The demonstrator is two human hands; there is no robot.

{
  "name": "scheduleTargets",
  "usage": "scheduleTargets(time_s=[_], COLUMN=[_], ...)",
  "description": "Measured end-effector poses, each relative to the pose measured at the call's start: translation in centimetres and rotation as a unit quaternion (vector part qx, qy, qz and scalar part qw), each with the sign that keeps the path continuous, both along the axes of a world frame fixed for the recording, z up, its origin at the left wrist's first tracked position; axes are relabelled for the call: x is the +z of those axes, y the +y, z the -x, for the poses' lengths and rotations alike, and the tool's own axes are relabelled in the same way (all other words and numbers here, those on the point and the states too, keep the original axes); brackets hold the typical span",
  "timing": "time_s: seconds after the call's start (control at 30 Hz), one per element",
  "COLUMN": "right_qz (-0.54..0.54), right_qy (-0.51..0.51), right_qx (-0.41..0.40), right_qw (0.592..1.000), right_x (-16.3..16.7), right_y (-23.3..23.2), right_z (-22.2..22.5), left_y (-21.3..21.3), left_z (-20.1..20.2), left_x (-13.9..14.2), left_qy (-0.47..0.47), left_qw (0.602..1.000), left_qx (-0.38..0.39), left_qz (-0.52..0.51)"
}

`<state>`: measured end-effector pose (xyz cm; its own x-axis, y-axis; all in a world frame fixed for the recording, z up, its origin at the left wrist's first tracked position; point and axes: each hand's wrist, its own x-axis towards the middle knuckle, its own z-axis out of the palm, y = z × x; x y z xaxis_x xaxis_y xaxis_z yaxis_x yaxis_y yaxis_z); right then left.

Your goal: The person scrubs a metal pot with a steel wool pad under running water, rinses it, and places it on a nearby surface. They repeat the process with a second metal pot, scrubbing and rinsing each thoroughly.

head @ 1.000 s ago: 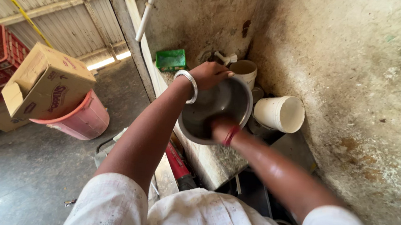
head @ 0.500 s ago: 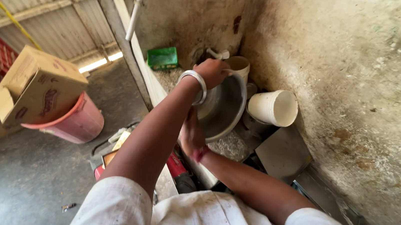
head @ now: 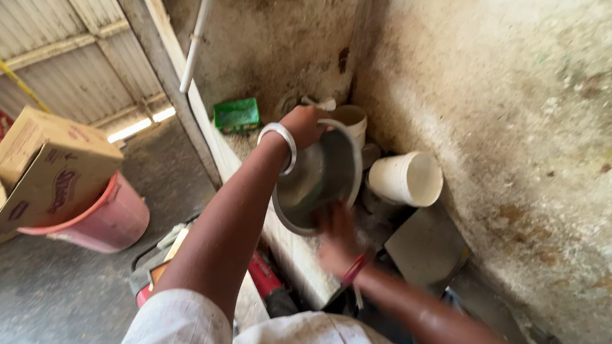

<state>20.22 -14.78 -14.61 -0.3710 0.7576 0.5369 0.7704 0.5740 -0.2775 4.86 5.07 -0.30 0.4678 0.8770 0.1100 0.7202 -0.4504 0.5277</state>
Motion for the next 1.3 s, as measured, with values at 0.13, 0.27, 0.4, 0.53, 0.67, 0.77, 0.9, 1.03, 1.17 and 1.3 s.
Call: scheduleTargets(time_s=[0.13, 0.27, 0.4, 0.53, 0.67, 0.77, 0.9, 1.03, 1.17, 1.3], right_qz=[0.171, 0.205, 0.009, -0.068, -0.126, -0.052, 0.031, 0.072, 0.086, 0.212], right_qy=[0.158, 0.176, -0.08, -0.172, -0.112, 0.122, 0.347, 0.385, 0.47, 0.681], right_qx=[0.057, 0.183, 0.199, 0.269, 0.19, 0.076, -0.021, -0.053, 0.02, -0.033], right_qw=[0.971, 0.945, 0.977, 0.945, 0.967, 0.988, 0.937, 0.919, 0.878, 0.7], right_x=[-0.7, 0.0, 0.8, 5.2, 9.9, 11.0, 7.8, 5.0, 4.6, 5.4], right_y=[-1.6, 0.4, 2.2, 8.9, 13.3, 12.5, 8.9, 8.9, 8.6, 7.1], right_z=[5.0, 0.9, -5.4, -10.8, -10.6, -7.9, -3.1, -0.6, -0.6, -1.7], left_y=[0.5, 0.3, -0.7, -1.8, -1.1, -0.5, -1.4, -2.4, -3.9, -4.4], left_z=[-0.7, -1.0, 0.1, 1.0, 1.6, 1.2, 0.3, -0.1, -1.4, -2.5], left_x=[-0.3, -0.2, 0.5, 0.1, -1.0, -1.7, -1.9, -1.2, -0.5, -1.0], left_qy=[0.043, 0.052, -0.012, -0.057, -0.125, -0.219, -0.318, -0.205, -0.185, -0.075], left_qw=[0.999, 0.998, 0.999, 0.997, 0.989, 0.966, 0.935, 0.975, 0.966, 0.986], left_qx=[0.029, -0.007, -0.027, -0.035, 0.0, -0.026, -0.016, 0.044, 0.066, 0.112], left_qz=[0.014, -0.045, -0.02, -0.029, 0.078, 0.132, 0.156, 0.078, 0.168, 0.102])
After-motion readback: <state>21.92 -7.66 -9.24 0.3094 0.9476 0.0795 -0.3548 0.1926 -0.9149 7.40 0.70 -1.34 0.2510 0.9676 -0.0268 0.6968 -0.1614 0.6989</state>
